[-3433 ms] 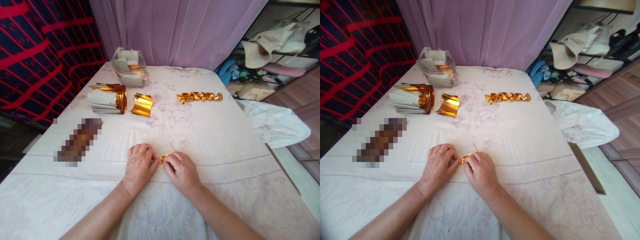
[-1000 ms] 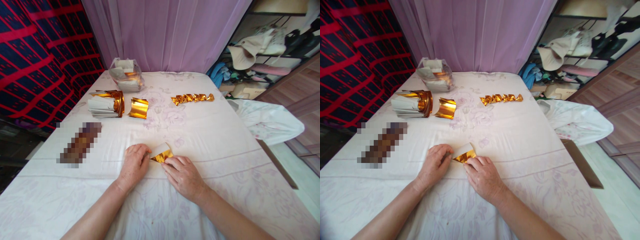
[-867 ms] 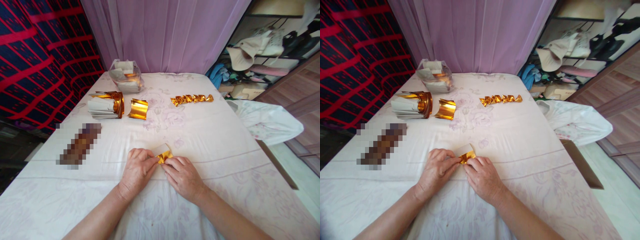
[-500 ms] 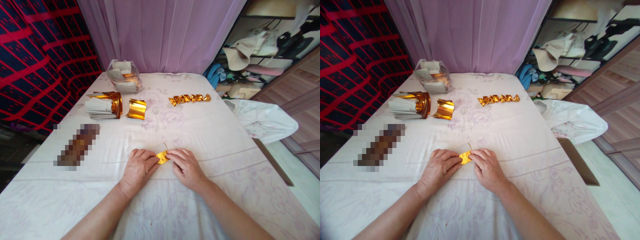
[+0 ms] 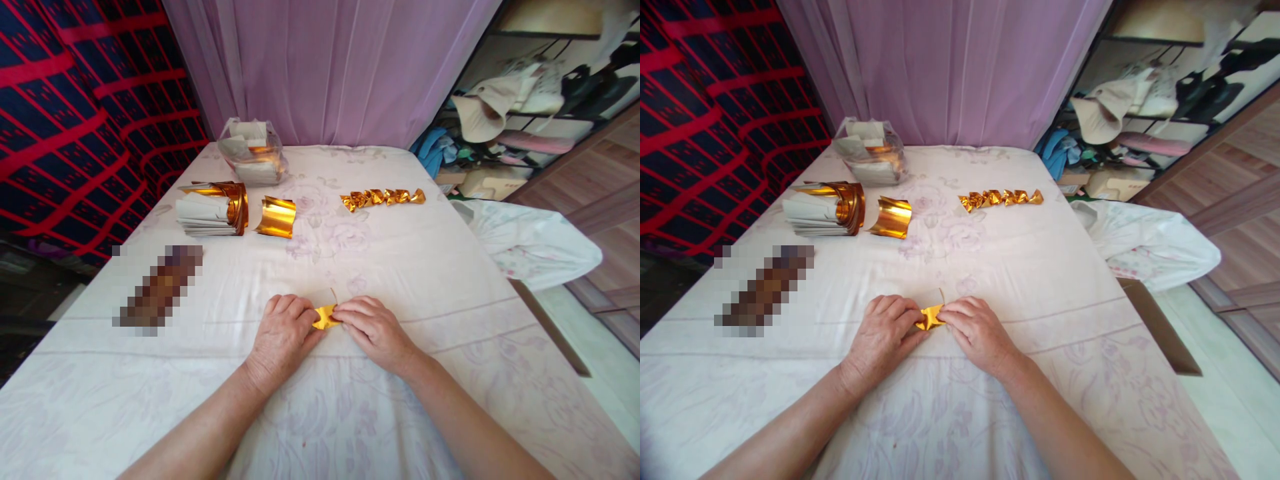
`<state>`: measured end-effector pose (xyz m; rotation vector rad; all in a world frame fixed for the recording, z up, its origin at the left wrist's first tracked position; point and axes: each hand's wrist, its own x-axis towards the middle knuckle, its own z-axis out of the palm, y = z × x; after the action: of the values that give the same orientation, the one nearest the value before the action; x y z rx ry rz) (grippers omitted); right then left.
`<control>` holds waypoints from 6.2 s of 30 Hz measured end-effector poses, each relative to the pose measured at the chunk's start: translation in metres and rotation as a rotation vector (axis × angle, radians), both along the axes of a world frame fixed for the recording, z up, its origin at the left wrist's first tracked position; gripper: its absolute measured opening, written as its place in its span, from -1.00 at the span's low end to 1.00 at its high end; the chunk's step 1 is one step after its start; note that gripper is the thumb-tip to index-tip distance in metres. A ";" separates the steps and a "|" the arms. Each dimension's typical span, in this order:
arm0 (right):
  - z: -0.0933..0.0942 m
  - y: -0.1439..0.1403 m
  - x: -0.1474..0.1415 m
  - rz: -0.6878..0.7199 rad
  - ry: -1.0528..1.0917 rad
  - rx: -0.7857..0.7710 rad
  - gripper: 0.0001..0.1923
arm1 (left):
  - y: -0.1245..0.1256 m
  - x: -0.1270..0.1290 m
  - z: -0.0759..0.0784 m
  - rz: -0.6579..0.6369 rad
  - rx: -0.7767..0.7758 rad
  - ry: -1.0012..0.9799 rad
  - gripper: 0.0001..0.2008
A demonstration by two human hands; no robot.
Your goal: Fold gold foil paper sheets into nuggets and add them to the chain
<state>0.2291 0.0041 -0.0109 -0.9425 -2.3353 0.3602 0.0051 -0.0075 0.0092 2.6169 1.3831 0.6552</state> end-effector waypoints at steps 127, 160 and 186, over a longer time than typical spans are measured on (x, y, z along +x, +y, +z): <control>-0.001 0.010 -0.032 -0.255 -0.041 -0.162 -0.91 | -0.023 -0.011 0.002 0.105 -0.059 0.166 -0.68; 0.010 -0.004 -0.061 -0.305 -0.178 -0.160 -0.89 | -0.005 -0.029 0.003 0.038 -0.283 -0.065 -0.70; 0.009 -0.008 -0.057 -0.284 -0.149 -0.131 -0.82 | 0.005 -0.035 -0.001 0.065 -0.130 -0.027 -0.71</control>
<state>0.1721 -0.0034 -0.0015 -1.3869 -2.2864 0.3394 -0.0301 -0.0021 0.0087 2.4640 1.4567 0.5852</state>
